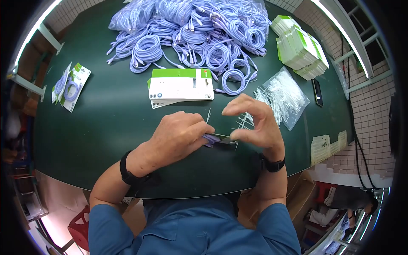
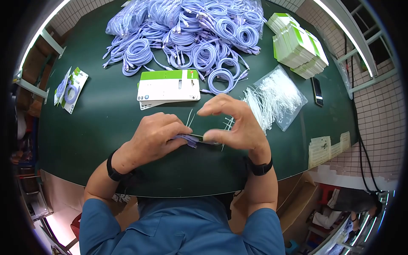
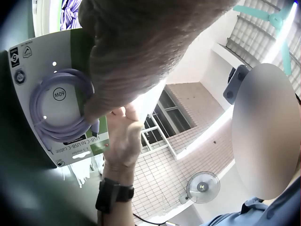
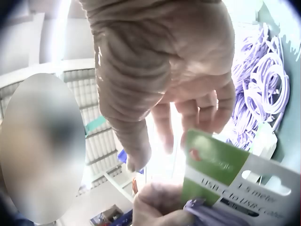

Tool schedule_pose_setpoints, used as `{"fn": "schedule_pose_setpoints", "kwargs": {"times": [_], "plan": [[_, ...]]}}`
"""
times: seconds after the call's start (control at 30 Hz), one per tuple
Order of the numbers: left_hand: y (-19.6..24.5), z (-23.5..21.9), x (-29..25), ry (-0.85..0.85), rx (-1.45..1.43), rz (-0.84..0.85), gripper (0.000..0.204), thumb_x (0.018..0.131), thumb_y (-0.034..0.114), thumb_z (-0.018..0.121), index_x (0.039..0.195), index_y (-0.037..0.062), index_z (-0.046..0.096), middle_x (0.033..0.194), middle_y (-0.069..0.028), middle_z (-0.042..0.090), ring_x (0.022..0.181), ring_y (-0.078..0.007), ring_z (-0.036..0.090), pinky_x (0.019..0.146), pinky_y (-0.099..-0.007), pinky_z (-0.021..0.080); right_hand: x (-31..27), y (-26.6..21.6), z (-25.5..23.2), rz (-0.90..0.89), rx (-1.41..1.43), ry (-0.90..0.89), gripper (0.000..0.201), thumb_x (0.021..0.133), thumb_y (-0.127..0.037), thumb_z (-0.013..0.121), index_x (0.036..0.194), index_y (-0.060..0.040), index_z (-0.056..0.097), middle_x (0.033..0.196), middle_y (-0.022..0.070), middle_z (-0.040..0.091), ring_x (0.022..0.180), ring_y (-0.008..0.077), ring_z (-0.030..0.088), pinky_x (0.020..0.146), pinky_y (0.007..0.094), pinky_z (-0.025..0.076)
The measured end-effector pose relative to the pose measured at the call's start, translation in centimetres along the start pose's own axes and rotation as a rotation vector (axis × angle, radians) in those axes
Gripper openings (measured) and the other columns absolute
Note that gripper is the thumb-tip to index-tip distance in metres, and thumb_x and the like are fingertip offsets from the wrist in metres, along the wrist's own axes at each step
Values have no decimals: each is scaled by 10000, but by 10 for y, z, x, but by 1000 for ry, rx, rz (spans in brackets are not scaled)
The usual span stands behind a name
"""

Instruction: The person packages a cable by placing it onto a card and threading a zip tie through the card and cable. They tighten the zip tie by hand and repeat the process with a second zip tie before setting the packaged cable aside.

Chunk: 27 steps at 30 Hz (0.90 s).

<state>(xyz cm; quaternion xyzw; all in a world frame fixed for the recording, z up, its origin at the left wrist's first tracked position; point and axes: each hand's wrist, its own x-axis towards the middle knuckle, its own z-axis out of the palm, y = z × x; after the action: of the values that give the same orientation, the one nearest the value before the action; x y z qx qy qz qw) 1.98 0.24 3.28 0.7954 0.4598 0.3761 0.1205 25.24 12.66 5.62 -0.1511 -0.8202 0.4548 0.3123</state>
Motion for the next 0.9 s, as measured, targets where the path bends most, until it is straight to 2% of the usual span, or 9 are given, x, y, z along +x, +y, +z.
{"fn": "schedule_pose_setpoints", "kwargs": {"times": [0.03, 0.07, 0.17, 0.43, 0.6, 0.7, 0.73, 0.83, 0.9], "plan": [[-1, 1, -1, 1, -11, -8, 276, 769, 75, 879, 1008, 90, 742, 901, -80, 710, 790, -306, 698, 682, -425, 550, -1, -4, 0, -128, -73, -98, 328, 809, -70, 889, 1116, -58, 774, 1006, 86, 763, 896, 185, 725, 758, 325, 548], [-1, 2, -2, 1, -14, -19, 276, 769, 75, 879, 1008, 90, 742, 901, -80, 710, 790, -306, 698, 682, -425, 550, -2, -6, 5, -123, -65, -104, 328, 809, -70, 889, 1116, -58, 774, 1006, 86, 763, 896, 185, 725, 758, 325, 548], [-2, 3, -2, 0, -18, -12, 276, 774, 55, 869, 1013, 84, 734, 892, -83, 705, 803, -311, 704, 689, -423, 556, -6, -11, 29, 33, -401, -150, 347, 770, -105, 928, 1084, -53, 791, 955, 85, 764, 854, 229, 731, 729, 344, 556], [0, -4, 0, -63, -53, -7, 277, 777, 15, 853, 1016, 60, 721, 884, -104, 689, 796, -327, 693, 690, -422, 558, -5, -1, 25, 102, -114, -225, 176, 801, -61, 887, 959, -57, 810, 867, 91, 755, 769, 266, 724, 677, 365, 556], [4, -5, 3, -55, -30, -29, 271, 797, -11, 835, 1034, 45, 718, 890, -117, 683, 798, -323, 692, 703, -414, 565, -4, 6, 24, 17, -173, -225, 225, 824, -34, 863, 1040, -47, 801, 862, 95, 758, 748, 264, 722, 691, 353, 564], [-2, 0, 1, 76, -81, -191, 236, 854, -30, 806, 1065, 33, 720, 904, -99, 691, 799, -264, 716, 715, -388, 568, -7, 12, 33, 90, -146, -17, 399, 848, -50, 856, 1232, -37, 749, 1034, 135, 770, 874, 258, 735, 752, 345, 577], [-5, 1, 0, 87, -73, -177, 236, 854, -30, 806, 1065, 33, 720, 904, -99, 691, 799, -264, 716, 715, -388, 568, -8, 13, 31, 75, -158, -15, 399, 848, -50, 856, 1232, -37, 749, 1034, 135, 770, 874, 258, 735, 752, 345, 577], [-15, 1, -1, 320, -371, -428, 257, 951, -39, 732, 1200, 26, 738, 977, -78, 677, 865, -179, 686, 755, -325, 548, 0, 17, 20, -192, -578, 457, 660, 879, -81, 850, 1478, -18, 580, 1292, 171, 715, 1079, 255, 715, 837, 355, 583], [-18, -1, 2, 357, -318, -365, 315, 957, -36, 726, 1261, 45, 726, 984, -80, 660, 873, -179, 662, 765, -325, 540, -1, 14, 27, -149, -519, 476, 697, 882, -90, 853, 1501, -8, 542, 1335, 182, 683, 1134, 268, 689, 857, 361, 582]]}}
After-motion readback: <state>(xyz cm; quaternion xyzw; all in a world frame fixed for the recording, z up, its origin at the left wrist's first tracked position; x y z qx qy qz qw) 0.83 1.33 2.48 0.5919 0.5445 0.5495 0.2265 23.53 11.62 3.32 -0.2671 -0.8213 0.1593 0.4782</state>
